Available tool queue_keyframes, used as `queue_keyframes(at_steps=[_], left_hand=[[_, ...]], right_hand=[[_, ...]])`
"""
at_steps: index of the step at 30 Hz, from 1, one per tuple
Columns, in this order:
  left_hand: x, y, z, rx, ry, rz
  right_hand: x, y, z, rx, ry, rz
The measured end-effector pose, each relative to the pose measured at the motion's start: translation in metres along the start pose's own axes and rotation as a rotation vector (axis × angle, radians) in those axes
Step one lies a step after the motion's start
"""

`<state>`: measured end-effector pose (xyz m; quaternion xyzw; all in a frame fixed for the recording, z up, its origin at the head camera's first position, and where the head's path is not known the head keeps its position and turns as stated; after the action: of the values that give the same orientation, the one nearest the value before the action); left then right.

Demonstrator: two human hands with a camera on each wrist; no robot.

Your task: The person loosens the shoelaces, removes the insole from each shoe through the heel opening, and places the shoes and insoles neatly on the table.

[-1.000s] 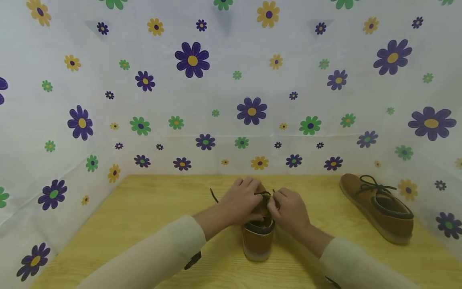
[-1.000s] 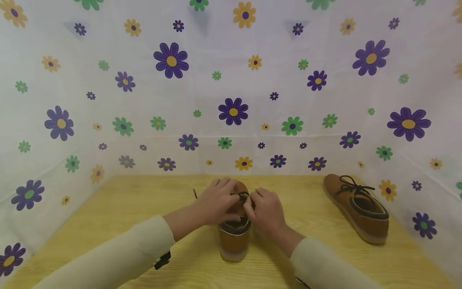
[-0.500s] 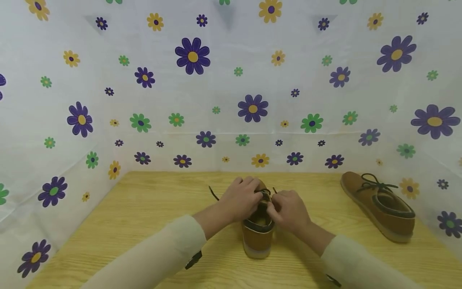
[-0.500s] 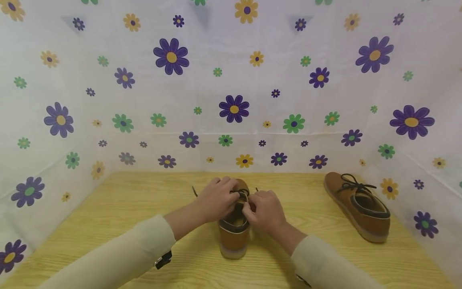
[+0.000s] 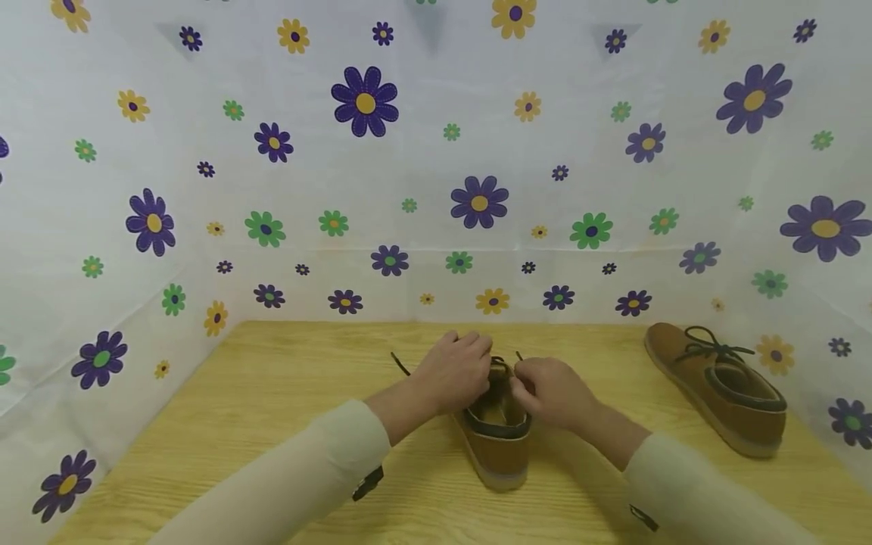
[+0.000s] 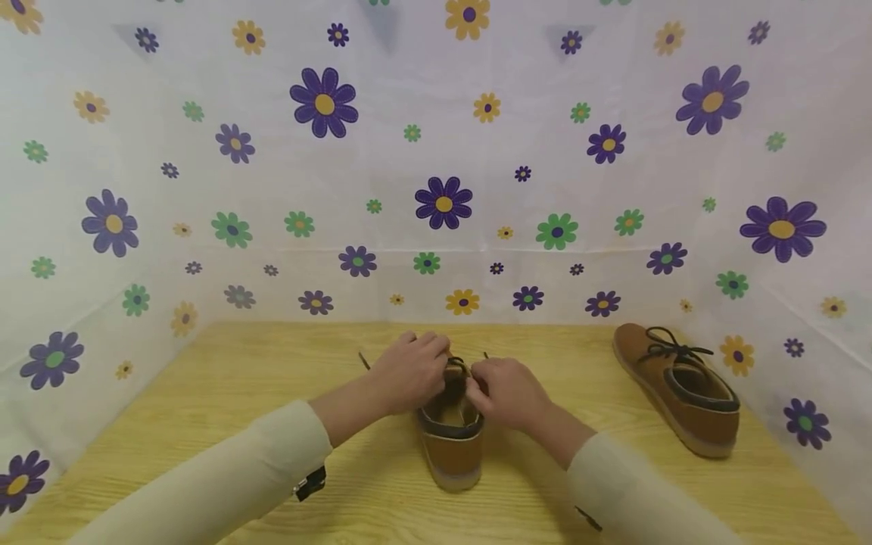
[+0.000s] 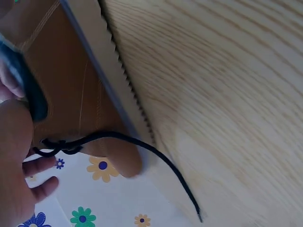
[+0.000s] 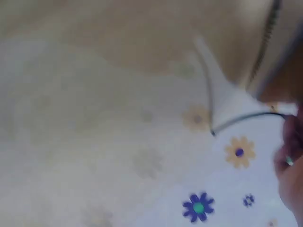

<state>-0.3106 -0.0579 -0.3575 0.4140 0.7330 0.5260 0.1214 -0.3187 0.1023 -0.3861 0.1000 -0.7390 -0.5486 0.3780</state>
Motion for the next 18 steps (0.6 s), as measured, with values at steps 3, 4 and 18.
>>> queue_keyframes(at_steps=[3,4,18], left_hand=[[0.003,0.002,0.000,-0.162,0.092,-0.112],[0.004,0.003,-0.001,-0.240,0.132,-0.142],[-0.011,-0.003,-0.012,-1.016,0.362,-0.164]], right_hand=[[0.005,0.009,0.005,0.001,-0.076,-0.212],[0.008,0.013,0.005,-0.011,-0.102,-0.270],[0.000,0.019,-0.007,-0.362,-0.135,-0.359]])
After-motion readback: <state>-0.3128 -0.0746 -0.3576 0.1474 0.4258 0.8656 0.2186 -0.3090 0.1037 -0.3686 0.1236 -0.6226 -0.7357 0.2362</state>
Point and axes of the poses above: each hand's wrist, its own x-axis towards the middle knuckle, its own y-axis out of the back of the hand, z = x × y, the point moved 3 cm from there along x, towards the middle knuckle, and after that the axes turned 7 degrees about -x, right-handed, at the moved point
